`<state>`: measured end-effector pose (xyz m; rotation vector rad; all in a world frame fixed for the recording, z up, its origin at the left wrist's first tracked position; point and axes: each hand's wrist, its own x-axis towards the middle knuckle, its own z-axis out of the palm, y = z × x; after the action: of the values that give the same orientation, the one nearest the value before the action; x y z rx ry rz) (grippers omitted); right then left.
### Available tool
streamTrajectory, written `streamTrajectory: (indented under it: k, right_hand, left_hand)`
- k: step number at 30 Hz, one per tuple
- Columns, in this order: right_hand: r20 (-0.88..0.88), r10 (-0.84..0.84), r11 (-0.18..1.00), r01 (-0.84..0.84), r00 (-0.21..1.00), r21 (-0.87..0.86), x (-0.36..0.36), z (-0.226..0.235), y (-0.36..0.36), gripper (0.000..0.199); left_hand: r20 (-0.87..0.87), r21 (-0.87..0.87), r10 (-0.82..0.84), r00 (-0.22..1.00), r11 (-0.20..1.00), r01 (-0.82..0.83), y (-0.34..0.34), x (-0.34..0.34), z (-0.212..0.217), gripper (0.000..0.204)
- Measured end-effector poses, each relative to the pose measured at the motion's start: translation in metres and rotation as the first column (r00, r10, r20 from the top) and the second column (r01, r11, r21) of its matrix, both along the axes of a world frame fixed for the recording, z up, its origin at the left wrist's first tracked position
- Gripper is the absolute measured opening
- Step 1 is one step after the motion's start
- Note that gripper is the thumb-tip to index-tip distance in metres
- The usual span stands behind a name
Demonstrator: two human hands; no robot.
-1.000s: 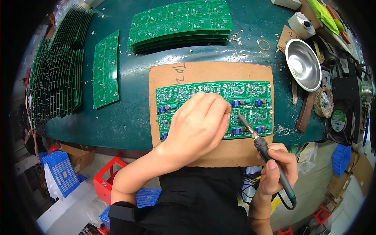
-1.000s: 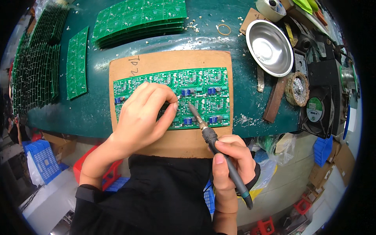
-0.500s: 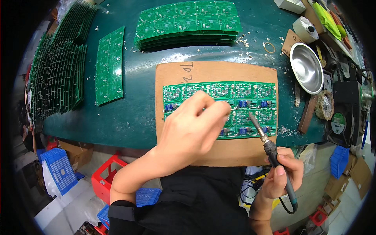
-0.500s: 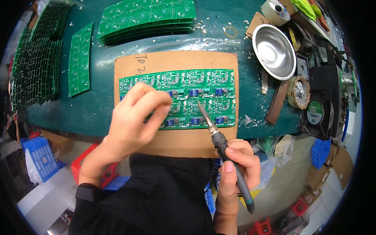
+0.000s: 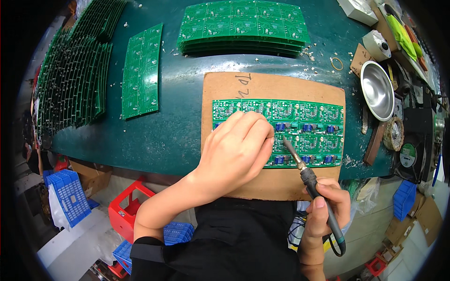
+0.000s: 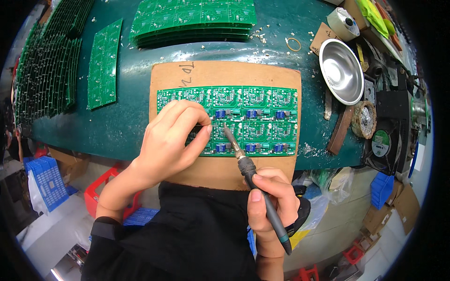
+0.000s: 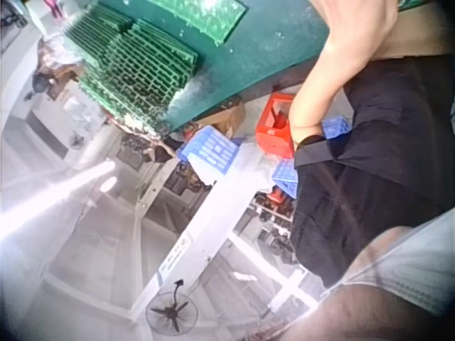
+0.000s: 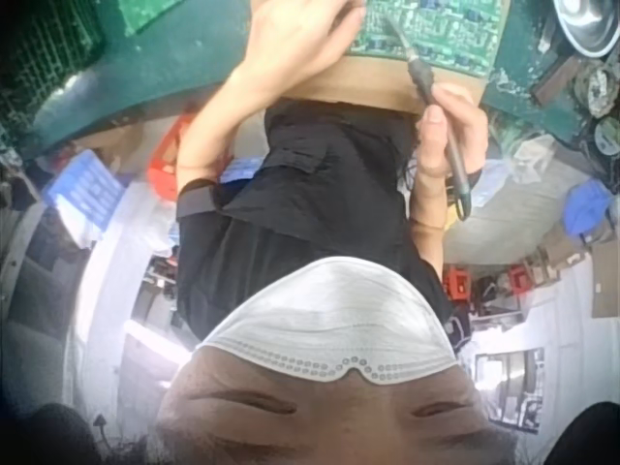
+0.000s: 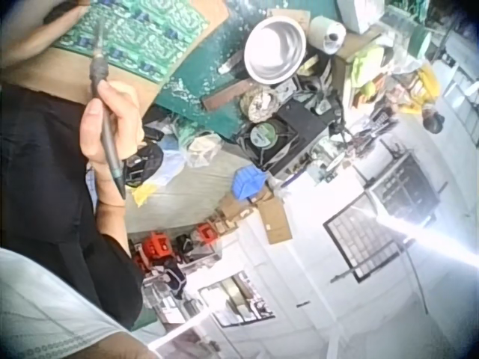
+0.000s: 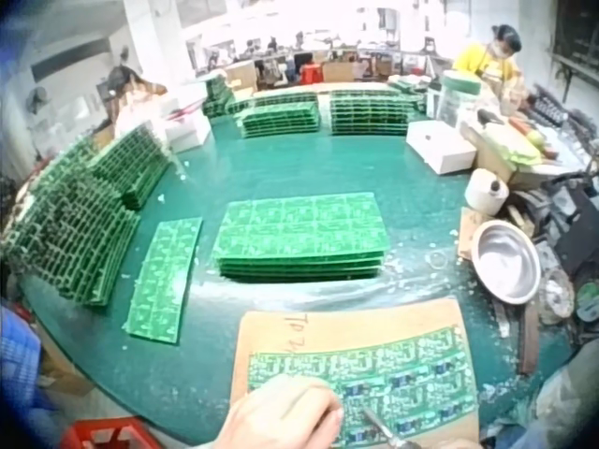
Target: The person solders electronic components onto circuit boards using a soldering iron and stacks the circuit boards on the workstation.
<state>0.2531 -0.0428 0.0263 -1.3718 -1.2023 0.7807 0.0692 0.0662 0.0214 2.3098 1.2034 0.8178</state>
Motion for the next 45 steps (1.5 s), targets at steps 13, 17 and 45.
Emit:
streamTrajectory:
  k: [13, 17, 45]
  right_hand:
    - [0.032, 0.127, 0.992, -0.126, 0.991, -0.015, -0.012, 0.007, 0.001, 0.021]
    - [0.043, 0.180, 0.984, -0.179, 0.983, -0.011, -0.017, 0.004, 0.002, 0.020]
    - [0.084, 0.255, 0.965, -0.259, 0.963, 0.045, -0.058, 0.006, 0.008, 0.020]
  left_hand:
    - [0.065, -0.068, 0.055, 0.996, 0.996, -0.050, -0.004, -0.034, 0.006, 0.013]
    - [0.088, -0.102, 0.072, 0.993, 0.993, -0.063, -0.004, -0.035, 0.002, 0.013]
    - [0.162, -0.129, 0.099, 0.982, 0.989, -0.079, -0.015, -0.082, -0.002, 0.013]
